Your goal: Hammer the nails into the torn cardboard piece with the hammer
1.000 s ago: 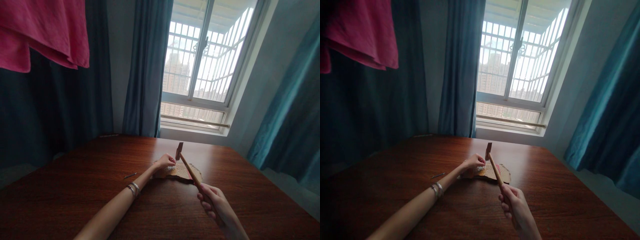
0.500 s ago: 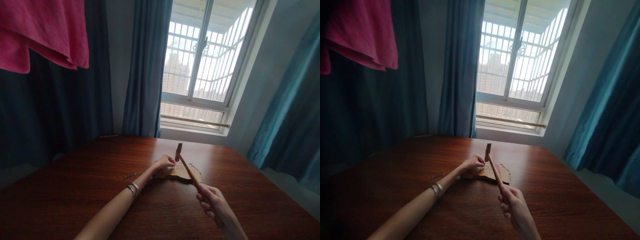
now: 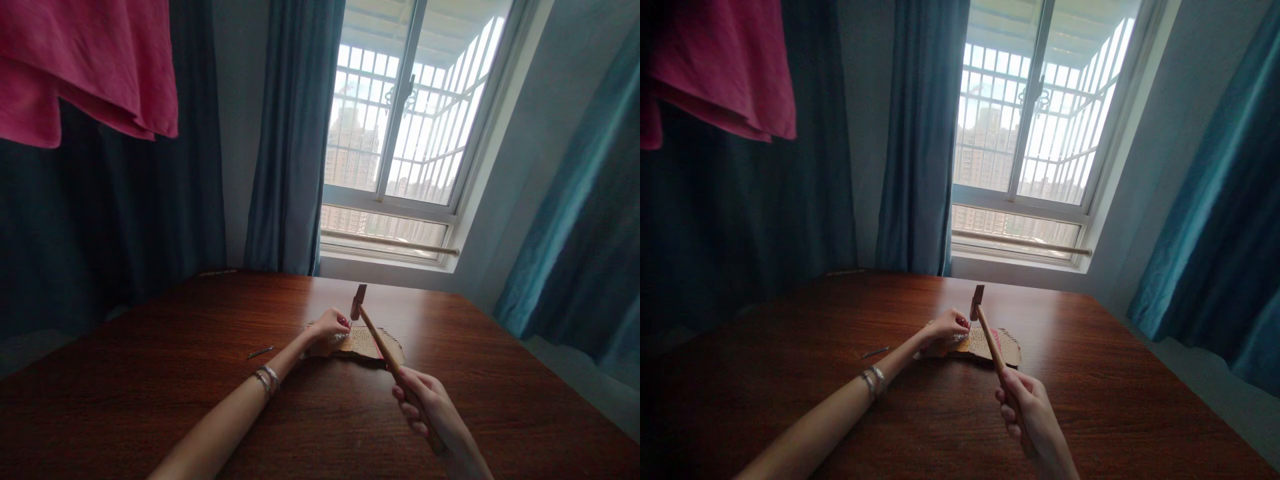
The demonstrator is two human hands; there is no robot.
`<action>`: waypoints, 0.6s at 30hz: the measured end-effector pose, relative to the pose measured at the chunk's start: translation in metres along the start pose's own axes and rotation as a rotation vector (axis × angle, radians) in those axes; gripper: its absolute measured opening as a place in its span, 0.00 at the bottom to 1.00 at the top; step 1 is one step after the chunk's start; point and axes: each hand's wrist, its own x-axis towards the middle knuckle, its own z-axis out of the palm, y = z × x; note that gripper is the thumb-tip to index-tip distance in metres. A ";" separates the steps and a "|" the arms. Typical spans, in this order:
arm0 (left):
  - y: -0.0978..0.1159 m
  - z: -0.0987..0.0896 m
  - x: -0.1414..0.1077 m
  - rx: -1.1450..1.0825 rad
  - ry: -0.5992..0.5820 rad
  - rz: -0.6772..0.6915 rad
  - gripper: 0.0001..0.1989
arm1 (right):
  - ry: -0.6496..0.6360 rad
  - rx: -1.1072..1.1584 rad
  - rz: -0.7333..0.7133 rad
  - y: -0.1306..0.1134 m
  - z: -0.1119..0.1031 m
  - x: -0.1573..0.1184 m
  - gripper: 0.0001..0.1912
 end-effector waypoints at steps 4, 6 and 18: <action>0.001 -0.003 -0.001 -0.046 -0.019 0.021 0.13 | -0.006 0.006 -0.008 0.000 0.001 0.000 0.21; 0.001 -0.005 -0.002 -0.071 -0.023 0.037 0.14 | -0.003 0.009 -0.009 -0.001 0.002 0.000 0.21; 0.002 -0.008 -0.004 -0.087 -0.023 0.055 0.15 | -0.014 -0.007 -0.028 -0.002 0.007 0.002 0.20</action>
